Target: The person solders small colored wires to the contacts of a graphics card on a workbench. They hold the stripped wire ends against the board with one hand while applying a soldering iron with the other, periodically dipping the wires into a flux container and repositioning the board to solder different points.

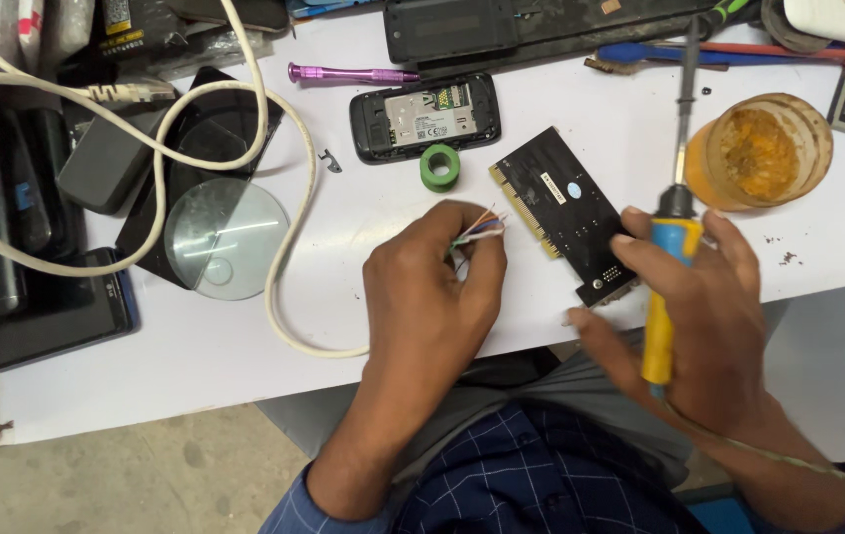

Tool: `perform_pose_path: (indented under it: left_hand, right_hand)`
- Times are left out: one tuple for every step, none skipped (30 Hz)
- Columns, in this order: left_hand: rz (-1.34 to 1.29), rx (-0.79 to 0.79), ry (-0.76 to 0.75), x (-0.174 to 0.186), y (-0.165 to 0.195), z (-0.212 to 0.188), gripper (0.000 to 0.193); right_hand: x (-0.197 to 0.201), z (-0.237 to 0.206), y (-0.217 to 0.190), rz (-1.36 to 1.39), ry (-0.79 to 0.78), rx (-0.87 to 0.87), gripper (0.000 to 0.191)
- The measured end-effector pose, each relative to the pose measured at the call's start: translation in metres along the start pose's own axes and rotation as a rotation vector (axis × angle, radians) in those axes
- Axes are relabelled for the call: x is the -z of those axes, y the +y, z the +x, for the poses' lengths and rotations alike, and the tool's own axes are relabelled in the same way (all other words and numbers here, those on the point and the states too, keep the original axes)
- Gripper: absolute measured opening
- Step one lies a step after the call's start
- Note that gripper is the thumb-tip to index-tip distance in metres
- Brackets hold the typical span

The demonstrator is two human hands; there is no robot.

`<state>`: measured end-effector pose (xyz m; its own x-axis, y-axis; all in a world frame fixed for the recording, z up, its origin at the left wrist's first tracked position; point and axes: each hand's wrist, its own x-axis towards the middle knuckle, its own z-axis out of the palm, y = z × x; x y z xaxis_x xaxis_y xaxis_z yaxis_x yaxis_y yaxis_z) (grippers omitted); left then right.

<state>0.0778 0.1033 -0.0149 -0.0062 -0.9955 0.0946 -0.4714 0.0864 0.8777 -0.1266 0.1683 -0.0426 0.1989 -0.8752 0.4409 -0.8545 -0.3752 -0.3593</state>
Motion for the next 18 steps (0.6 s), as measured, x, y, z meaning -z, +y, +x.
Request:
perform_pose_path:
  left_hand:
    - [0.008,0.000,0.000,-0.003,0.001,0.002,0.012]
    - [0.016,0.001,0.000,-0.006,0.002,0.005,0.012]
    - [0.023,0.003,-0.003,-0.010,0.003,0.007,0.012]
    - [0.027,-0.005,0.006,-0.014,0.003,0.010,0.012]
    - [0.032,-0.014,0.014,-0.019,0.003,0.013,0.012]
    - [0.037,-0.023,0.024,-0.024,0.003,0.016,0.012]
    - [0.052,-0.018,0.029,-0.028,0.003,0.020,0.012]
    - [0.068,-0.014,0.033,-0.032,0.003,0.024,0.012]
    - [0.084,-0.011,0.038,-0.036,0.004,0.028,0.013]
    - [0.109,-0.047,0.061,-0.040,0.003,0.031,0.013]
    - [0.134,-0.083,0.084,-0.043,0.003,0.034,0.013]
    - [0.159,-0.117,0.107,-0.047,0.003,0.037,0.014]
    - [0.157,-0.136,0.116,-0.049,0.002,0.041,0.015]
    - [0.156,-0.156,0.126,-0.052,0.002,0.046,0.015]
    - [0.155,-0.176,0.136,-0.055,0.002,0.049,0.016]
    - [0.170,-0.184,0.128,-0.058,0.004,0.049,0.015]
    - [0.186,-0.192,0.119,-0.062,0.006,0.049,0.014]
    - [0.200,-0.200,0.110,-0.066,0.008,0.049,0.014]
  right_hand:
    - [0.000,-0.004,0.005,0.014,0.053,0.015,0.053]
    - [0.000,-0.008,0.011,0.029,0.106,0.029,0.045]
    - [0.002,-0.011,0.020,0.056,0.144,0.041,0.042]
    - [0.004,-0.015,0.030,0.082,0.182,0.053,0.040]
    - [0.007,-0.018,0.042,0.123,0.209,0.064,0.045]
    - [0.010,-0.021,0.054,0.167,0.236,0.075,0.051]
    - [0.013,-0.026,0.065,0.214,0.230,0.050,0.051]
    - [0.016,-0.030,0.076,0.264,0.225,0.026,0.050]
    - [0.019,-0.035,0.086,0.315,0.221,0.002,0.050]
    - [0.020,-0.039,0.095,0.367,0.217,-0.022,0.051]
    - [0.021,-0.043,0.103,0.423,0.212,-0.046,0.051]
    - [0.020,-0.047,0.109,0.472,0.218,-0.070,0.050]
    - [0.019,-0.050,0.115,0.522,0.226,-0.094,0.049]
    - [0.016,-0.051,0.120,0.563,0.246,-0.119,0.046]
    - [0.015,-0.052,0.124,0.586,0.261,-0.125,0.044]
    - [0.014,-0.053,0.128,0.609,0.275,-0.132,0.042]
    - [0.014,-0.054,0.132,0.614,0.284,-0.121,0.041]
    - [0.015,-0.054,0.136,0.632,0.295,-0.118,0.041]
